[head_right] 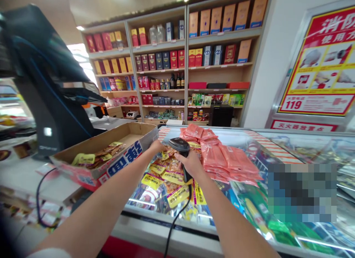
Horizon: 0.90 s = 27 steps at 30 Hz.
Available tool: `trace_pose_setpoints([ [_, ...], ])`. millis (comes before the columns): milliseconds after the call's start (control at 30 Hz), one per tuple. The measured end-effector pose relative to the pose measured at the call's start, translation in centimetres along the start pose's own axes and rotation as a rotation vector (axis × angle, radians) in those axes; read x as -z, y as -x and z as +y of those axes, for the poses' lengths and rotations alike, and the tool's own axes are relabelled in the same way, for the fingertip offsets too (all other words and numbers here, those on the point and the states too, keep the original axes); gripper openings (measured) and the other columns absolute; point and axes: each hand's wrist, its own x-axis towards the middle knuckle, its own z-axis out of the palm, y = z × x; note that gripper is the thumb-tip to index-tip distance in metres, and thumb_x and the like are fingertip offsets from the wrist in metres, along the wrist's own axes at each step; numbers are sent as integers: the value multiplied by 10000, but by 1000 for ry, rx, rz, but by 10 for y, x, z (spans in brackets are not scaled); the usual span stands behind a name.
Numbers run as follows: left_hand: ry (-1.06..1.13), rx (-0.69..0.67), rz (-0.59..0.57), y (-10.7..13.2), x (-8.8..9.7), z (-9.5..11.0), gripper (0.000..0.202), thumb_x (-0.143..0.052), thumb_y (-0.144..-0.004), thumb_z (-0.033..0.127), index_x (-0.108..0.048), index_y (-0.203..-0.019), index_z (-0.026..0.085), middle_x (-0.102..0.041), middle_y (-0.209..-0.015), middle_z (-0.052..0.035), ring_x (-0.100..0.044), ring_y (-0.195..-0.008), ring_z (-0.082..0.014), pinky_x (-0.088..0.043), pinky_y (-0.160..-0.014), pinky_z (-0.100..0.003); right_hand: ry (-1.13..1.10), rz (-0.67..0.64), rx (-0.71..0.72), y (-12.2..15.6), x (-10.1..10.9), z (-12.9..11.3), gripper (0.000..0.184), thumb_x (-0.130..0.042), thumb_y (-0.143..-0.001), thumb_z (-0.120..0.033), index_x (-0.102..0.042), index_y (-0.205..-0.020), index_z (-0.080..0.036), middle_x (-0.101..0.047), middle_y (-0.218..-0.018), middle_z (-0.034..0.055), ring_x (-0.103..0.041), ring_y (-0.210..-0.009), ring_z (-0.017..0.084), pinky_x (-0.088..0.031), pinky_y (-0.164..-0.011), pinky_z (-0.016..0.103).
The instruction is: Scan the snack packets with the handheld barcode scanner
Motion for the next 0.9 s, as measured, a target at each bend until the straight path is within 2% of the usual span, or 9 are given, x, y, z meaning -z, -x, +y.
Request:
trace_pose_setpoints([
  [133,-68,187,78,14,17,3,340,-801,-389,66,-487,-419,190,-486,-397,25,-590,-538,-199,-458,-529,-279,-78,-22,-21,2,-2,-8,200,-643,-707,-369,-590,-647,-186,-555,-369,-21,-530,-335,147,-416,-409,254],
  [267,210,230,43,42,31,19,212,-785,-534,166,-597,-630,155,-595,-544,-4,-590,-538,-154,-467,-506,-255,-205,-57,-72,6,-7,-16,242,-666,-660,-395,-580,-638,-170,-564,-403,-14,-513,-324,132,-393,-373,241],
  [367,469,129,-21,68,33,35,341,-792,-561,269,-589,-814,166,-669,-761,-29,-635,-659,-170,-512,-535,-271,-311,-106,-65,9,-8,-21,262,-693,-632,-399,-598,-682,-160,-628,-522,1,-531,-348,122,-392,-363,233],
  [467,637,-14,-45,89,32,40,379,-773,-604,332,-556,-880,189,-654,-827,-19,-621,-684,-158,-501,-524,-251,-404,-128,-56,11,-7,-23,258,-699,-631,-392,-607,-707,-163,-640,-570,0,-537,-364,115,-402,-366,229],
  [533,809,33,-99,98,34,37,292,-721,-683,325,-533,-865,197,-606,-758,-1,-575,-609,-126,-466,-498,-231,-452,-147,-46,13,-6,-24,251,-688,-641,-394,-612,-716,-166,-622,-537,-8,-527,-362,110,-413,-378,226],
  [633,1028,229,-291,105,42,28,120,-564,-828,251,-487,-756,193,-445,-605,25,-416,-458,-72,-353,-425,-194,-471,-184,-42,17,-7,-26,263,-666,-662,-417,-610,-722,-168,-582,-461,-17,-515,-355,111,-408,-383,218],
  [700,1093,294,-379,106,49,22,184,-454,-885,187,-464,-701,190,-336,-570,36,-281,-410,-55,-264,-397,-188,-451,-216,-54,20,-12,-26,281,-663,-664,-437,-607,-720,-168,-570,-444,-17,-511,-354,112,-399,-381,218],
  [800,1064,306,-357,106,53,12,287,-372,-904,126,-423,-629,190,-266,-559,31,-185,-416,-66,-248,-427,-223,-421,-288,-71,27,-24,-24,296,-688,-636,-446,-614,-730,-175,-599,-491,-10,-521,-367,118,-410,-390,234],
  [900,950,308,-263,105,49,3,357,-350,-897,111,-335,-550,196,-232,-527,14,-205,-435,-95,-279,-475,-279,-343,-358,-124,33,-35,-22,273,-688,-655,-443,-625,-704,-182,-592,-453,0,-519,-362,127,-413,-392,245],
])
